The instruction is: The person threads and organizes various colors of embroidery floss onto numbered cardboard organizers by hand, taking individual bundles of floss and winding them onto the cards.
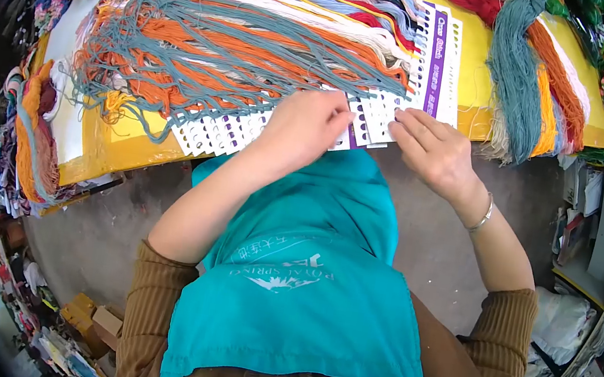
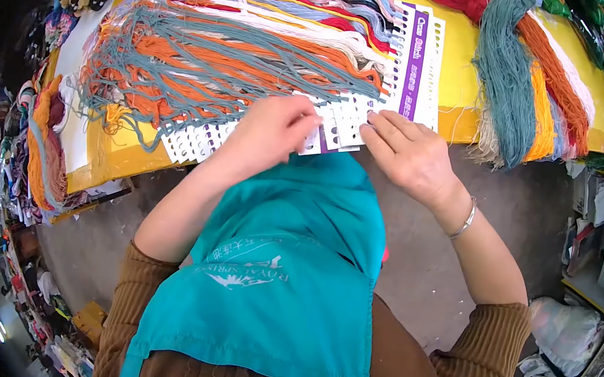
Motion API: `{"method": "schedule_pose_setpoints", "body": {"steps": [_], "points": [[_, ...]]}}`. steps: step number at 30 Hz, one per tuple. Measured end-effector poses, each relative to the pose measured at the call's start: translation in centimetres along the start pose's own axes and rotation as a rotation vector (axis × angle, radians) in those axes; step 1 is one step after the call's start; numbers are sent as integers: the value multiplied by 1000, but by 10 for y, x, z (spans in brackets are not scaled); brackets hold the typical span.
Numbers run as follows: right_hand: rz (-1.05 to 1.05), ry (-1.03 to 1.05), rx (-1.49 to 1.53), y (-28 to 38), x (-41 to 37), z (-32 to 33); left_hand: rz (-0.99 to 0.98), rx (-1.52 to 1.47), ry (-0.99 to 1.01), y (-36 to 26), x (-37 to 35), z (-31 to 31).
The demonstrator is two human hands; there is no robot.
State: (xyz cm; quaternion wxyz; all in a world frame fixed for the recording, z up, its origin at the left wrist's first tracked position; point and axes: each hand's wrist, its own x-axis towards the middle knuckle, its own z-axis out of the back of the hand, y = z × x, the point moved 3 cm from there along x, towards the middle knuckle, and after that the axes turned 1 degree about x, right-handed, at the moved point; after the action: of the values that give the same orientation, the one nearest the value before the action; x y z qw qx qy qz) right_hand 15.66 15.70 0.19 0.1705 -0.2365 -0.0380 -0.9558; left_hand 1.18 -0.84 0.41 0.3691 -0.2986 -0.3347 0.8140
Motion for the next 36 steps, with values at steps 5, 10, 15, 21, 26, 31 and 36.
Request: {"method": "schedule_pose_setpoints", "body": {"steps": [5, 10, 15, 21, 26, 31, 36], "points": [[-74, -38, 30, 1, -3, -3, -327, 260, -304, 5, 8, 29], [-102, -57, 88, -3, -3, 0, -521, 267, -191, -6, 11, -5], [-54, 4, 140, -9, -2, 11, -602, 259, -282, -7, 3, -23], [-6, 42, 111, -20, -8, 15, -631, 370, -345, -2, -6, -30], [-39, 100, 184, -23, -6, 15, -698, 631, -411, -13, -7, -39], [-118, 141, 233, -34, 3, 39, -655, 563, -362, -11, -4, -49], [-92, 137, 139, -43, -20, 13, -625, 485, -254, -2, -4, -50]]}}
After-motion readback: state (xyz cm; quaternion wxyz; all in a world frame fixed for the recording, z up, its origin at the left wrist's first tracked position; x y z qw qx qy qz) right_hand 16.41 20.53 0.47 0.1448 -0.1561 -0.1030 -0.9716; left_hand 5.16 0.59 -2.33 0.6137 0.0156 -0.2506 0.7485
